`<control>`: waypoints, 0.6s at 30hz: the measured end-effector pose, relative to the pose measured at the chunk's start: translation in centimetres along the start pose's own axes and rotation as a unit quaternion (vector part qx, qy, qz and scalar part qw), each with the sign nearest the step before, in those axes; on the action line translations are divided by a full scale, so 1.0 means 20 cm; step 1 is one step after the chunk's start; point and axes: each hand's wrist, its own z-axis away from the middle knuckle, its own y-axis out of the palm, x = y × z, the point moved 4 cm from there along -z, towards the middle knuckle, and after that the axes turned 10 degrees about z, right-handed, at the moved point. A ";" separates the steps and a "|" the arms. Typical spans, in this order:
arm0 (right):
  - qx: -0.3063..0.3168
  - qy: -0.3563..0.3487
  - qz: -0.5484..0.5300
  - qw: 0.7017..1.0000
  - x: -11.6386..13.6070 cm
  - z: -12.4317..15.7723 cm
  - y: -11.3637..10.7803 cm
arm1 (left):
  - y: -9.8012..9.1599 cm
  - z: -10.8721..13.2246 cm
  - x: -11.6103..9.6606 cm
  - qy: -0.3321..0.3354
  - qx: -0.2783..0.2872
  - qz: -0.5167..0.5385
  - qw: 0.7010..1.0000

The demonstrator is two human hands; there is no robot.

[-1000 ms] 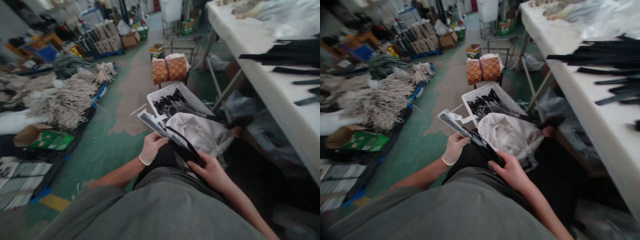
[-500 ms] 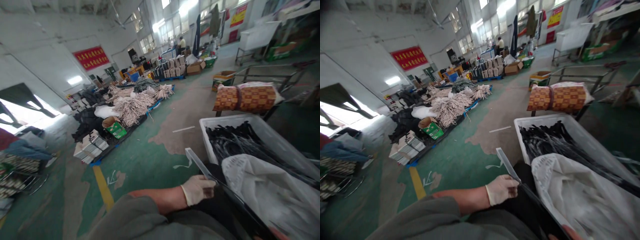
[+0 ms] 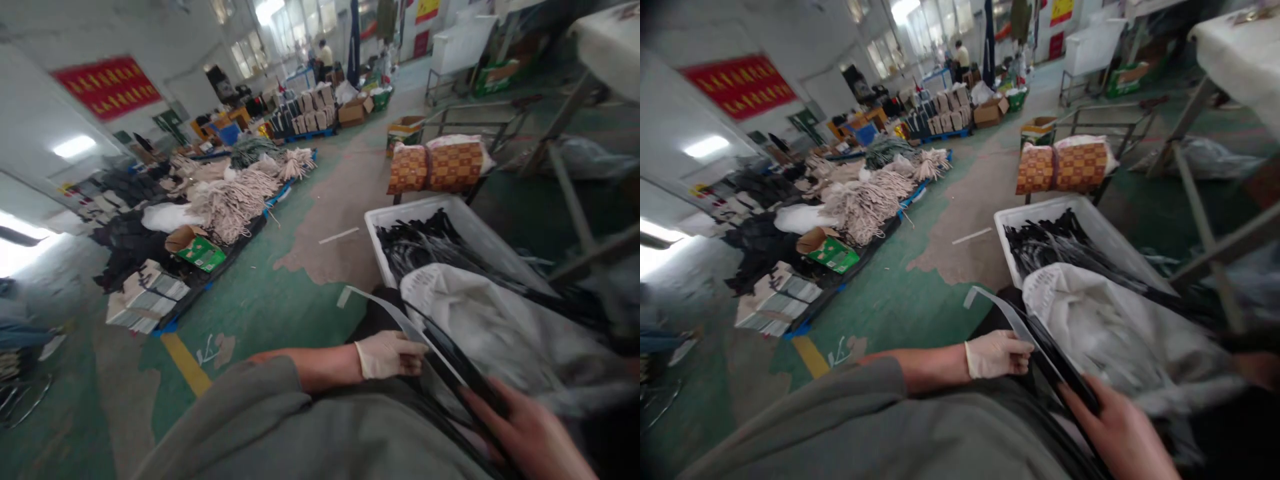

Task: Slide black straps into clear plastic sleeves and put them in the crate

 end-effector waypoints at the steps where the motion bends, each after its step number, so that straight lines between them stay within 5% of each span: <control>1: 0.032 0.015 -0.007 0.999 0.06 0.00 -0.01 | 0.03 0.01 0.04 -0.017 0.015 -0.006 1.000; 4: 0.055 0.059 0.005 0.997 0.14 0.01 -0.06 | 0.08 0.03 0.09 -0.016 0.028 0.002 0.999; 10: 0.131 0.085 -0.029 0.987 0.06 0.23 -0.11 | 0.00 0.06 -0.07 0.016 -0.071 0.019 0.997; 18: 0.060 0.138 -0.102 0.983 0.14 0.07 -0.01 | 0.18 0.08 0.13 -0.059 0.019 -0.016 0.998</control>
